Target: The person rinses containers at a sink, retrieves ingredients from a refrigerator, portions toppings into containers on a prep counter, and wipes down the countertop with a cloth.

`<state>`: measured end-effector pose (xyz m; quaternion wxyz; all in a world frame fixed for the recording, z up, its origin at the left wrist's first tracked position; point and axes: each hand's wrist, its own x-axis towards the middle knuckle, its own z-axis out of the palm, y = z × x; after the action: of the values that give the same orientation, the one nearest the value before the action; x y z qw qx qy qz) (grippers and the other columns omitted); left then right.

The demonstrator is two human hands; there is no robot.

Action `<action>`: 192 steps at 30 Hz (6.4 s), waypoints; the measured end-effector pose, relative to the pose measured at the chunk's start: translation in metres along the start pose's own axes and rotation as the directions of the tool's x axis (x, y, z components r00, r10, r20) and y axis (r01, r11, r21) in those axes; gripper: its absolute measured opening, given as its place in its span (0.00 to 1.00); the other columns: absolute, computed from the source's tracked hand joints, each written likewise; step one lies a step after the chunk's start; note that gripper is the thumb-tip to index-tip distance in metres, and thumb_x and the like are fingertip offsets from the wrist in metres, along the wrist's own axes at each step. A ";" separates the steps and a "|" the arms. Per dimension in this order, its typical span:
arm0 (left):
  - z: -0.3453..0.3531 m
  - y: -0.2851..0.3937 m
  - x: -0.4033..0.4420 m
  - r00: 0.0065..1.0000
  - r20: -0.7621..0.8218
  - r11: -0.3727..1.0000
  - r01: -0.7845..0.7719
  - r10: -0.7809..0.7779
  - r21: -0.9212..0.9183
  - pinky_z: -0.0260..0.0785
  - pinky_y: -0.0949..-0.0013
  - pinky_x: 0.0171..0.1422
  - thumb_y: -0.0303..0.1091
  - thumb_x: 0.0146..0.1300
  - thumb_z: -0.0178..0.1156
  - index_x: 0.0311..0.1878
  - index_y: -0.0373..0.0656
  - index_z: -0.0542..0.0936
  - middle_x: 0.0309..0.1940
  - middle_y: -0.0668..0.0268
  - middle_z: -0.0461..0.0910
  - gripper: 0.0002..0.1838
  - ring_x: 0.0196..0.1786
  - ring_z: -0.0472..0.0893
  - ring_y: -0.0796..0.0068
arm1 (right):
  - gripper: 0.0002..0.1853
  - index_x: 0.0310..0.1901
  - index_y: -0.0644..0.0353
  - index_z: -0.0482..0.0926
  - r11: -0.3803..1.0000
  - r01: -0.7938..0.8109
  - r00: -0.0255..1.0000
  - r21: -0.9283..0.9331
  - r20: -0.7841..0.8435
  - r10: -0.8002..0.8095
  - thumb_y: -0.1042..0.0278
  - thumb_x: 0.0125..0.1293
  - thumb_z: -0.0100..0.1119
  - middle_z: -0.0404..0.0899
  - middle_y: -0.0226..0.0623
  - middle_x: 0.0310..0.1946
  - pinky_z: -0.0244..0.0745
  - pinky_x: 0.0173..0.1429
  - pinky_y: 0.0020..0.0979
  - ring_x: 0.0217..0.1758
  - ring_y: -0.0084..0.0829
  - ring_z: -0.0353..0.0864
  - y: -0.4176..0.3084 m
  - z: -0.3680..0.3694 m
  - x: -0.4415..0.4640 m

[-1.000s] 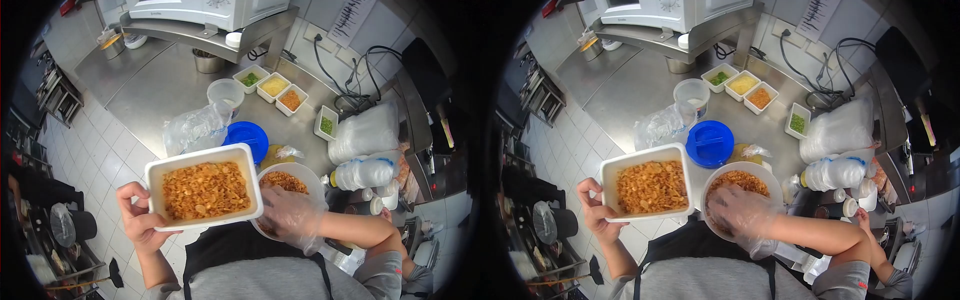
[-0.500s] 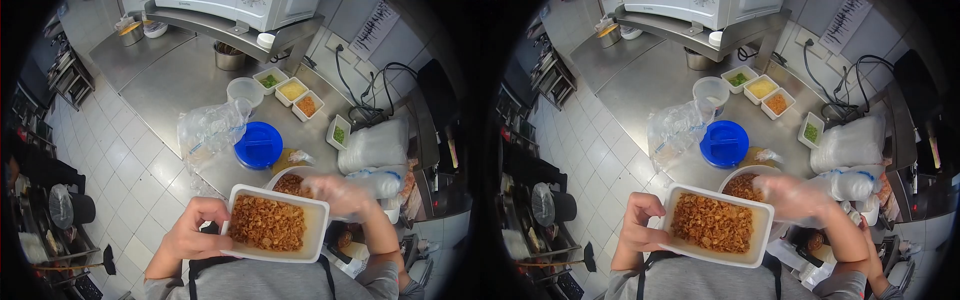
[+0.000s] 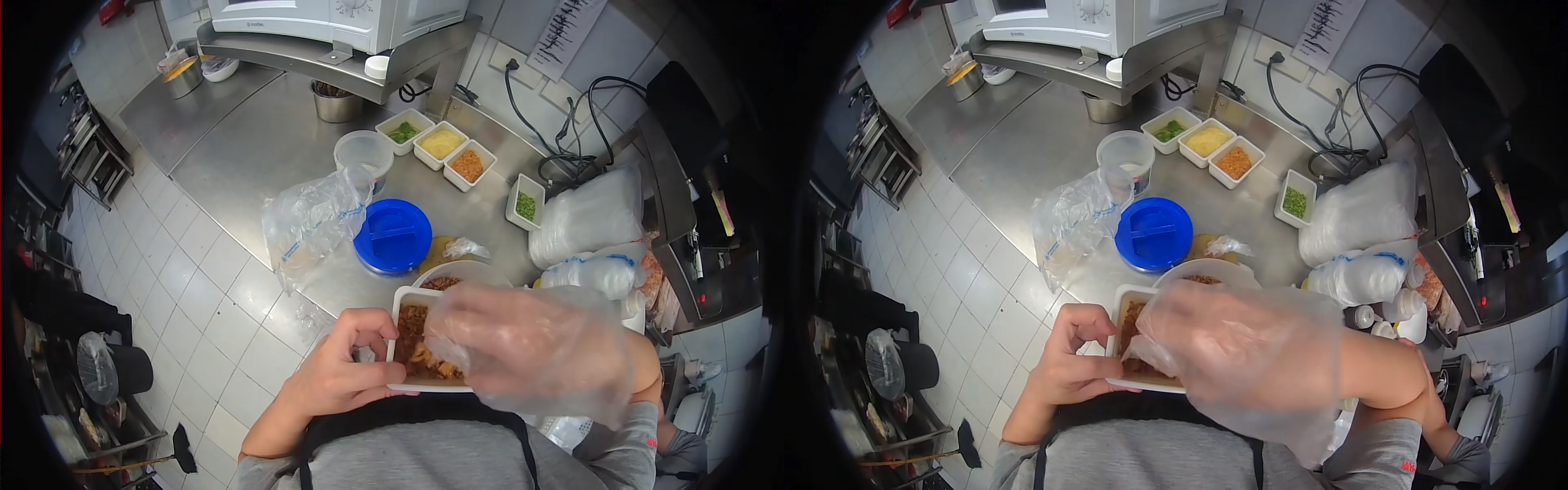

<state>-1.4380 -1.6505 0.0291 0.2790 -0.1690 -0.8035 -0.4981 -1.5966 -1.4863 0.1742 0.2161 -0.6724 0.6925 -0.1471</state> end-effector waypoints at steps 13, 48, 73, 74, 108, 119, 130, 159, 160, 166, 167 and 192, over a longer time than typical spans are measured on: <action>-0.011 0.000 -0.020 0.997 -0.077 0.999 -0.001 0.005 0.046 0.74 0.72 0.42 0.28 0.51 0.74 0.34 0.40 0.83 0.50 0.57 0.64 0.09 0.39 0.75 0.70 | 0.17 0.48 0.63 0.82 0.915 0.073 0.983 0.397 -0.181 0.000 0.73 0.55 0.60 0.82 0.41 0.45 0.77 0.53 0.33 0.49 0.31 0.82 0.016 -0.019 -0.020; -0.001 -0.008 0.003 0.997 -0.074 1.000 -0.027 0.028 0.005 0.75 0.74 0.39 0.29 0.48 0.76 0.33 0.43 0.83 0.49 0.57 0.64 0.11 0.41 0.75 0.73 | 0.15 0.43 0.61 0.80 0.999 -0.017 0.999 0.047 -0.048 0.020 0.76 0.49 0.61 0.77 0.38 0.38 0.75 0.47 0.35 0.42 0.37 0.80 0.013 -0.010 0.009; -0.009 -0.028 -0.004 0.996 -0.089 0.999 -0.029 0.030 0.023 0.73 0.73 0.44 0.29 0.52 0.73 0.34 0.41 0.84 0.50 0.58 0.62 0.08 0.44 0.74 0.70 | 0.14 0.45 0.65 0.82 0.951 0.129 0.989 0.283 -0.112 -0.101 0.79 0.56 0.56 0.82 0.48 0.47 0.76 0.59 0.41 0.53 0.47 0.81 0.041 -0.004 0.006; -0.010 -0.027 -0.004 0.996 -0.090 1.000 -0.024 0.026 0.020 0.73 0.72 0.45 0.28 0.52 0.73 0.34 0.41 0.84 0.50 0.58 0.62 0.08 0.45 0.74 0.70 | 0.13 0.44 0.64 0.82 0.950 0.105 0.992 0.293 -0.100 -0.079 0.78 0.57 0.57 0.82 0.47 0.47 0.76 0.59 0.41 0.53 0.46 0.81 0.040 -0.009 0.006; 0.219 -0.304 0.193 0.975 0.079 0.967 0.192 -0.207 0.167 0.74 0.55 0.45 0.27 0.54 0.68 0.44 0.39 0.77 0.44 0.51 0.75 0.15 0.42 0.79 0.50 | 0.13 0.51 0.59 0.81 0.672 -0.195 0.776 0.715 -0.306 0.551 0.74 0.64 0.59 0.81 0.39 0.50 0.73 0.59 0.33 0.55 0.36 0.80 0.076 0.094 -0.064; 0.047 -0.094 0.175 0.830 0.551 0.947 0.105 0.085 -0.304 0.46 0.49 0.78 0.29 0.55 0.68 0.44 0.46 0.83 0.47 0.68 0.80 0.12 0.51 0.80 0.72 | 0.27 0.58 0.57 0.77 0.840 -0.320 0.754 0.438 -0.419 0.506 0.64 0.56 0.70 0.78 0.42 0.54 0.73 0.60 0.36 0.57 0.39 0.78 0.056 0.057 -0.048; 0.019 -0.062 0.120 0.789 0.602 0.981 0.004 -0.122 0.194 0.43 0.51 0.78 0.27 0.46 0.72 0.38 0.47 0.86 0.50 0.69 0.78 0.12 0.59 0.75 0.69 | 0.19 0.56 0.64 0.78 0.912 -0.020 0.865 0.410 -0.450 0.221 0.73 0.63 0.61 0.70 0.48 0.64 0.69 0.63 0.38 0.64 0.42 0.73 0.062 0.030 -0.117; 0.043 -0.026 0.125 0.616 0.784 0.970 -0.227 0.079 0.081 0.62 0.54 0.64 0.57 0.46 0.72 0.68 0.41 0.67 0.61 0.52 0.67 0.48 0.59 0.70 0.49 | 0.38 0.71 0.59 0.57 0.602 0.236 0.438 0.762 -0.637 0.634 0.47 0.66 0.56 0.59 0.41 0.69 0.57 0.70 0.39 0.72 0.38 0.59 0.098 0.133 -0.102; 0.047 -0.024 0.119 0.583 0.811 0.961 -0.254 0.060 0.112 0.61 0.53 0.64 0.57 0.47 0.72 0.68 0.42 0.67 0.61 0.52 0.66 0.48 0.58 0.69 0.48 | 0.39 0.73 0.60 0.54 0.605 0.119 0.501 0.787 -0.574 0.648 0.51 0.66 0.58 0.56 0.41 0.71 0.56 0.71 0.38 0.74 0.37 0.56 0.096 0.138 -0.101; 0.051 -0.017 0.114 0.579 0.814 0.945 -0.290 0.048 0.151 0.51 0.47 0.73 0.59 0.57 0.63 0.70 0.40 0.63 0.67 0.49 0.63 0.45 0.70 0.63 0.50 | 0.40 0.75 0.60 0.45 0.562 0.194 0.536 0.804 -0.567 0.626 0.71 0.68 0.59 0.53 0.48 0.72 0.52 0.75 0.36 0.75 0.36 0.55 0.083 0.154 -0.078; 0.052 -0.015 0.112 0.575 0.817 0.943 -0.293 0.041 0.158 0.50 0.46 0.74 0.59 0.59 0.61 0.71 0.39 0.62 0.67 0.48 0.62 0.44 0.72 0.61 0.50 | 0.41 0.75 0.59 0.43 0.558 0.194 0.532 0.807 -0.565 0.631 0.71 0.68 0.58 0.53 0.49 0.72 0.51 0.75 0.36 0.75 0.37 0.54 0.083 0.156 -0.079; 0.047 -0.081 0.089 0.895 0.307 0.856 0.416 -0.325 -0.308 0.48 0.58 0.77 0.35 0.65 0.57 0.73 0.36 0.57 0.71 0.51 0.58 0.35 0.72 0.61 0.58 | 0.49 0.75 0.59 0.45 0.684 -0.030 0.191 0.729 -0.668 0.719 0.50 0.62 0.65 0.50 0.50 0.74 0.47 0.77 0.45 0.78 0.45 0.48 0.077 0.147 -0.054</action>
<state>-1.5654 -1.6456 0.0101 0.0400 -0.1188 -0.7421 -0.6585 -1.5901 -1.4157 0.0142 -0.0085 -0.1470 0.7512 -0.6435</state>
